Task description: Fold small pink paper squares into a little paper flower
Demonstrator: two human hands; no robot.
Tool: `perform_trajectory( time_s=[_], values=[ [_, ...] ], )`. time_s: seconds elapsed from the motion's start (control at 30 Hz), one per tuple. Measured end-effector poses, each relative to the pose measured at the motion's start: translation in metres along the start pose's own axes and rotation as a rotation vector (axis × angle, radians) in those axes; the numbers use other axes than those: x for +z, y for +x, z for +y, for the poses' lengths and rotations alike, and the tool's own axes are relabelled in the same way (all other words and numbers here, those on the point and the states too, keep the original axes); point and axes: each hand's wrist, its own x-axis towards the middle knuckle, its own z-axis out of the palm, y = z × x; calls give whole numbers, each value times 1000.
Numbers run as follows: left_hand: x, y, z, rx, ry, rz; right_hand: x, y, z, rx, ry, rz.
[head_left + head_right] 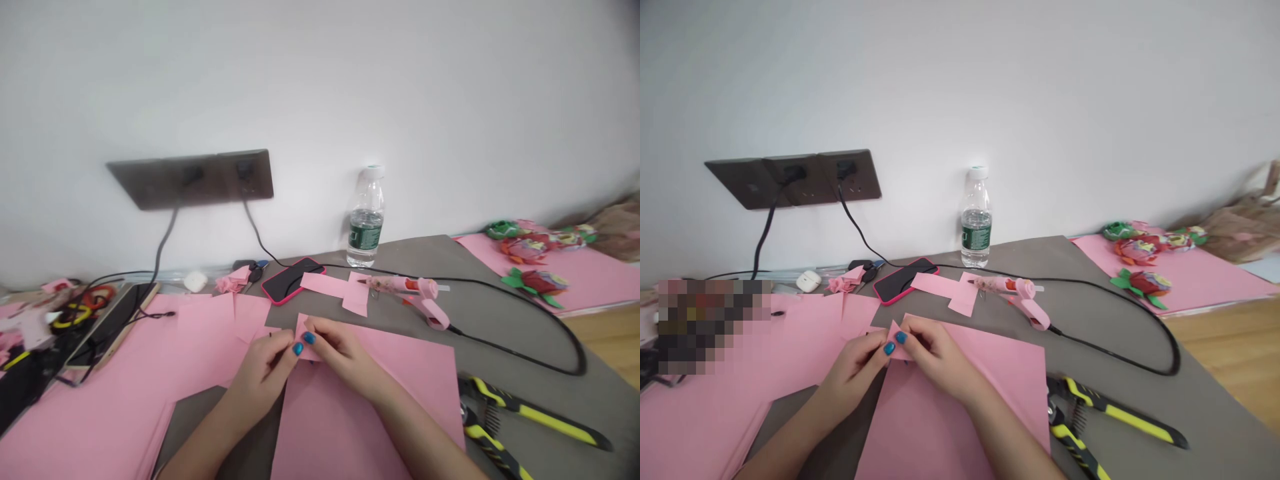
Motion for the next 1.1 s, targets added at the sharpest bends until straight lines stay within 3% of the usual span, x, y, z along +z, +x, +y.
perform_trajectory(
  time_s=[0.23,0.33,0.43,0.57,0.67,0.9,1.1],
  values=[
    [1,0,3,-23,33,-31,1,-1,-1,-5,20,-29],
    [2,1,1,-57,18,-3,2,-2,6,-16,90,83],
    [4,2,0,-120,-110,-1,2,-1,12,-126,35,195],
    [8,2,0,-199,-253,5,1,3,11,-294,-125,259],
    [9,2,0,-209,-285,27,1,3,6,-322,-167,294],
    [6,3,3,-189,-305,59,1,1,7,-285,-126,212],
    [6,3,1,-208,-301,33,2,2,7,-295,-178,266]
  ],
)
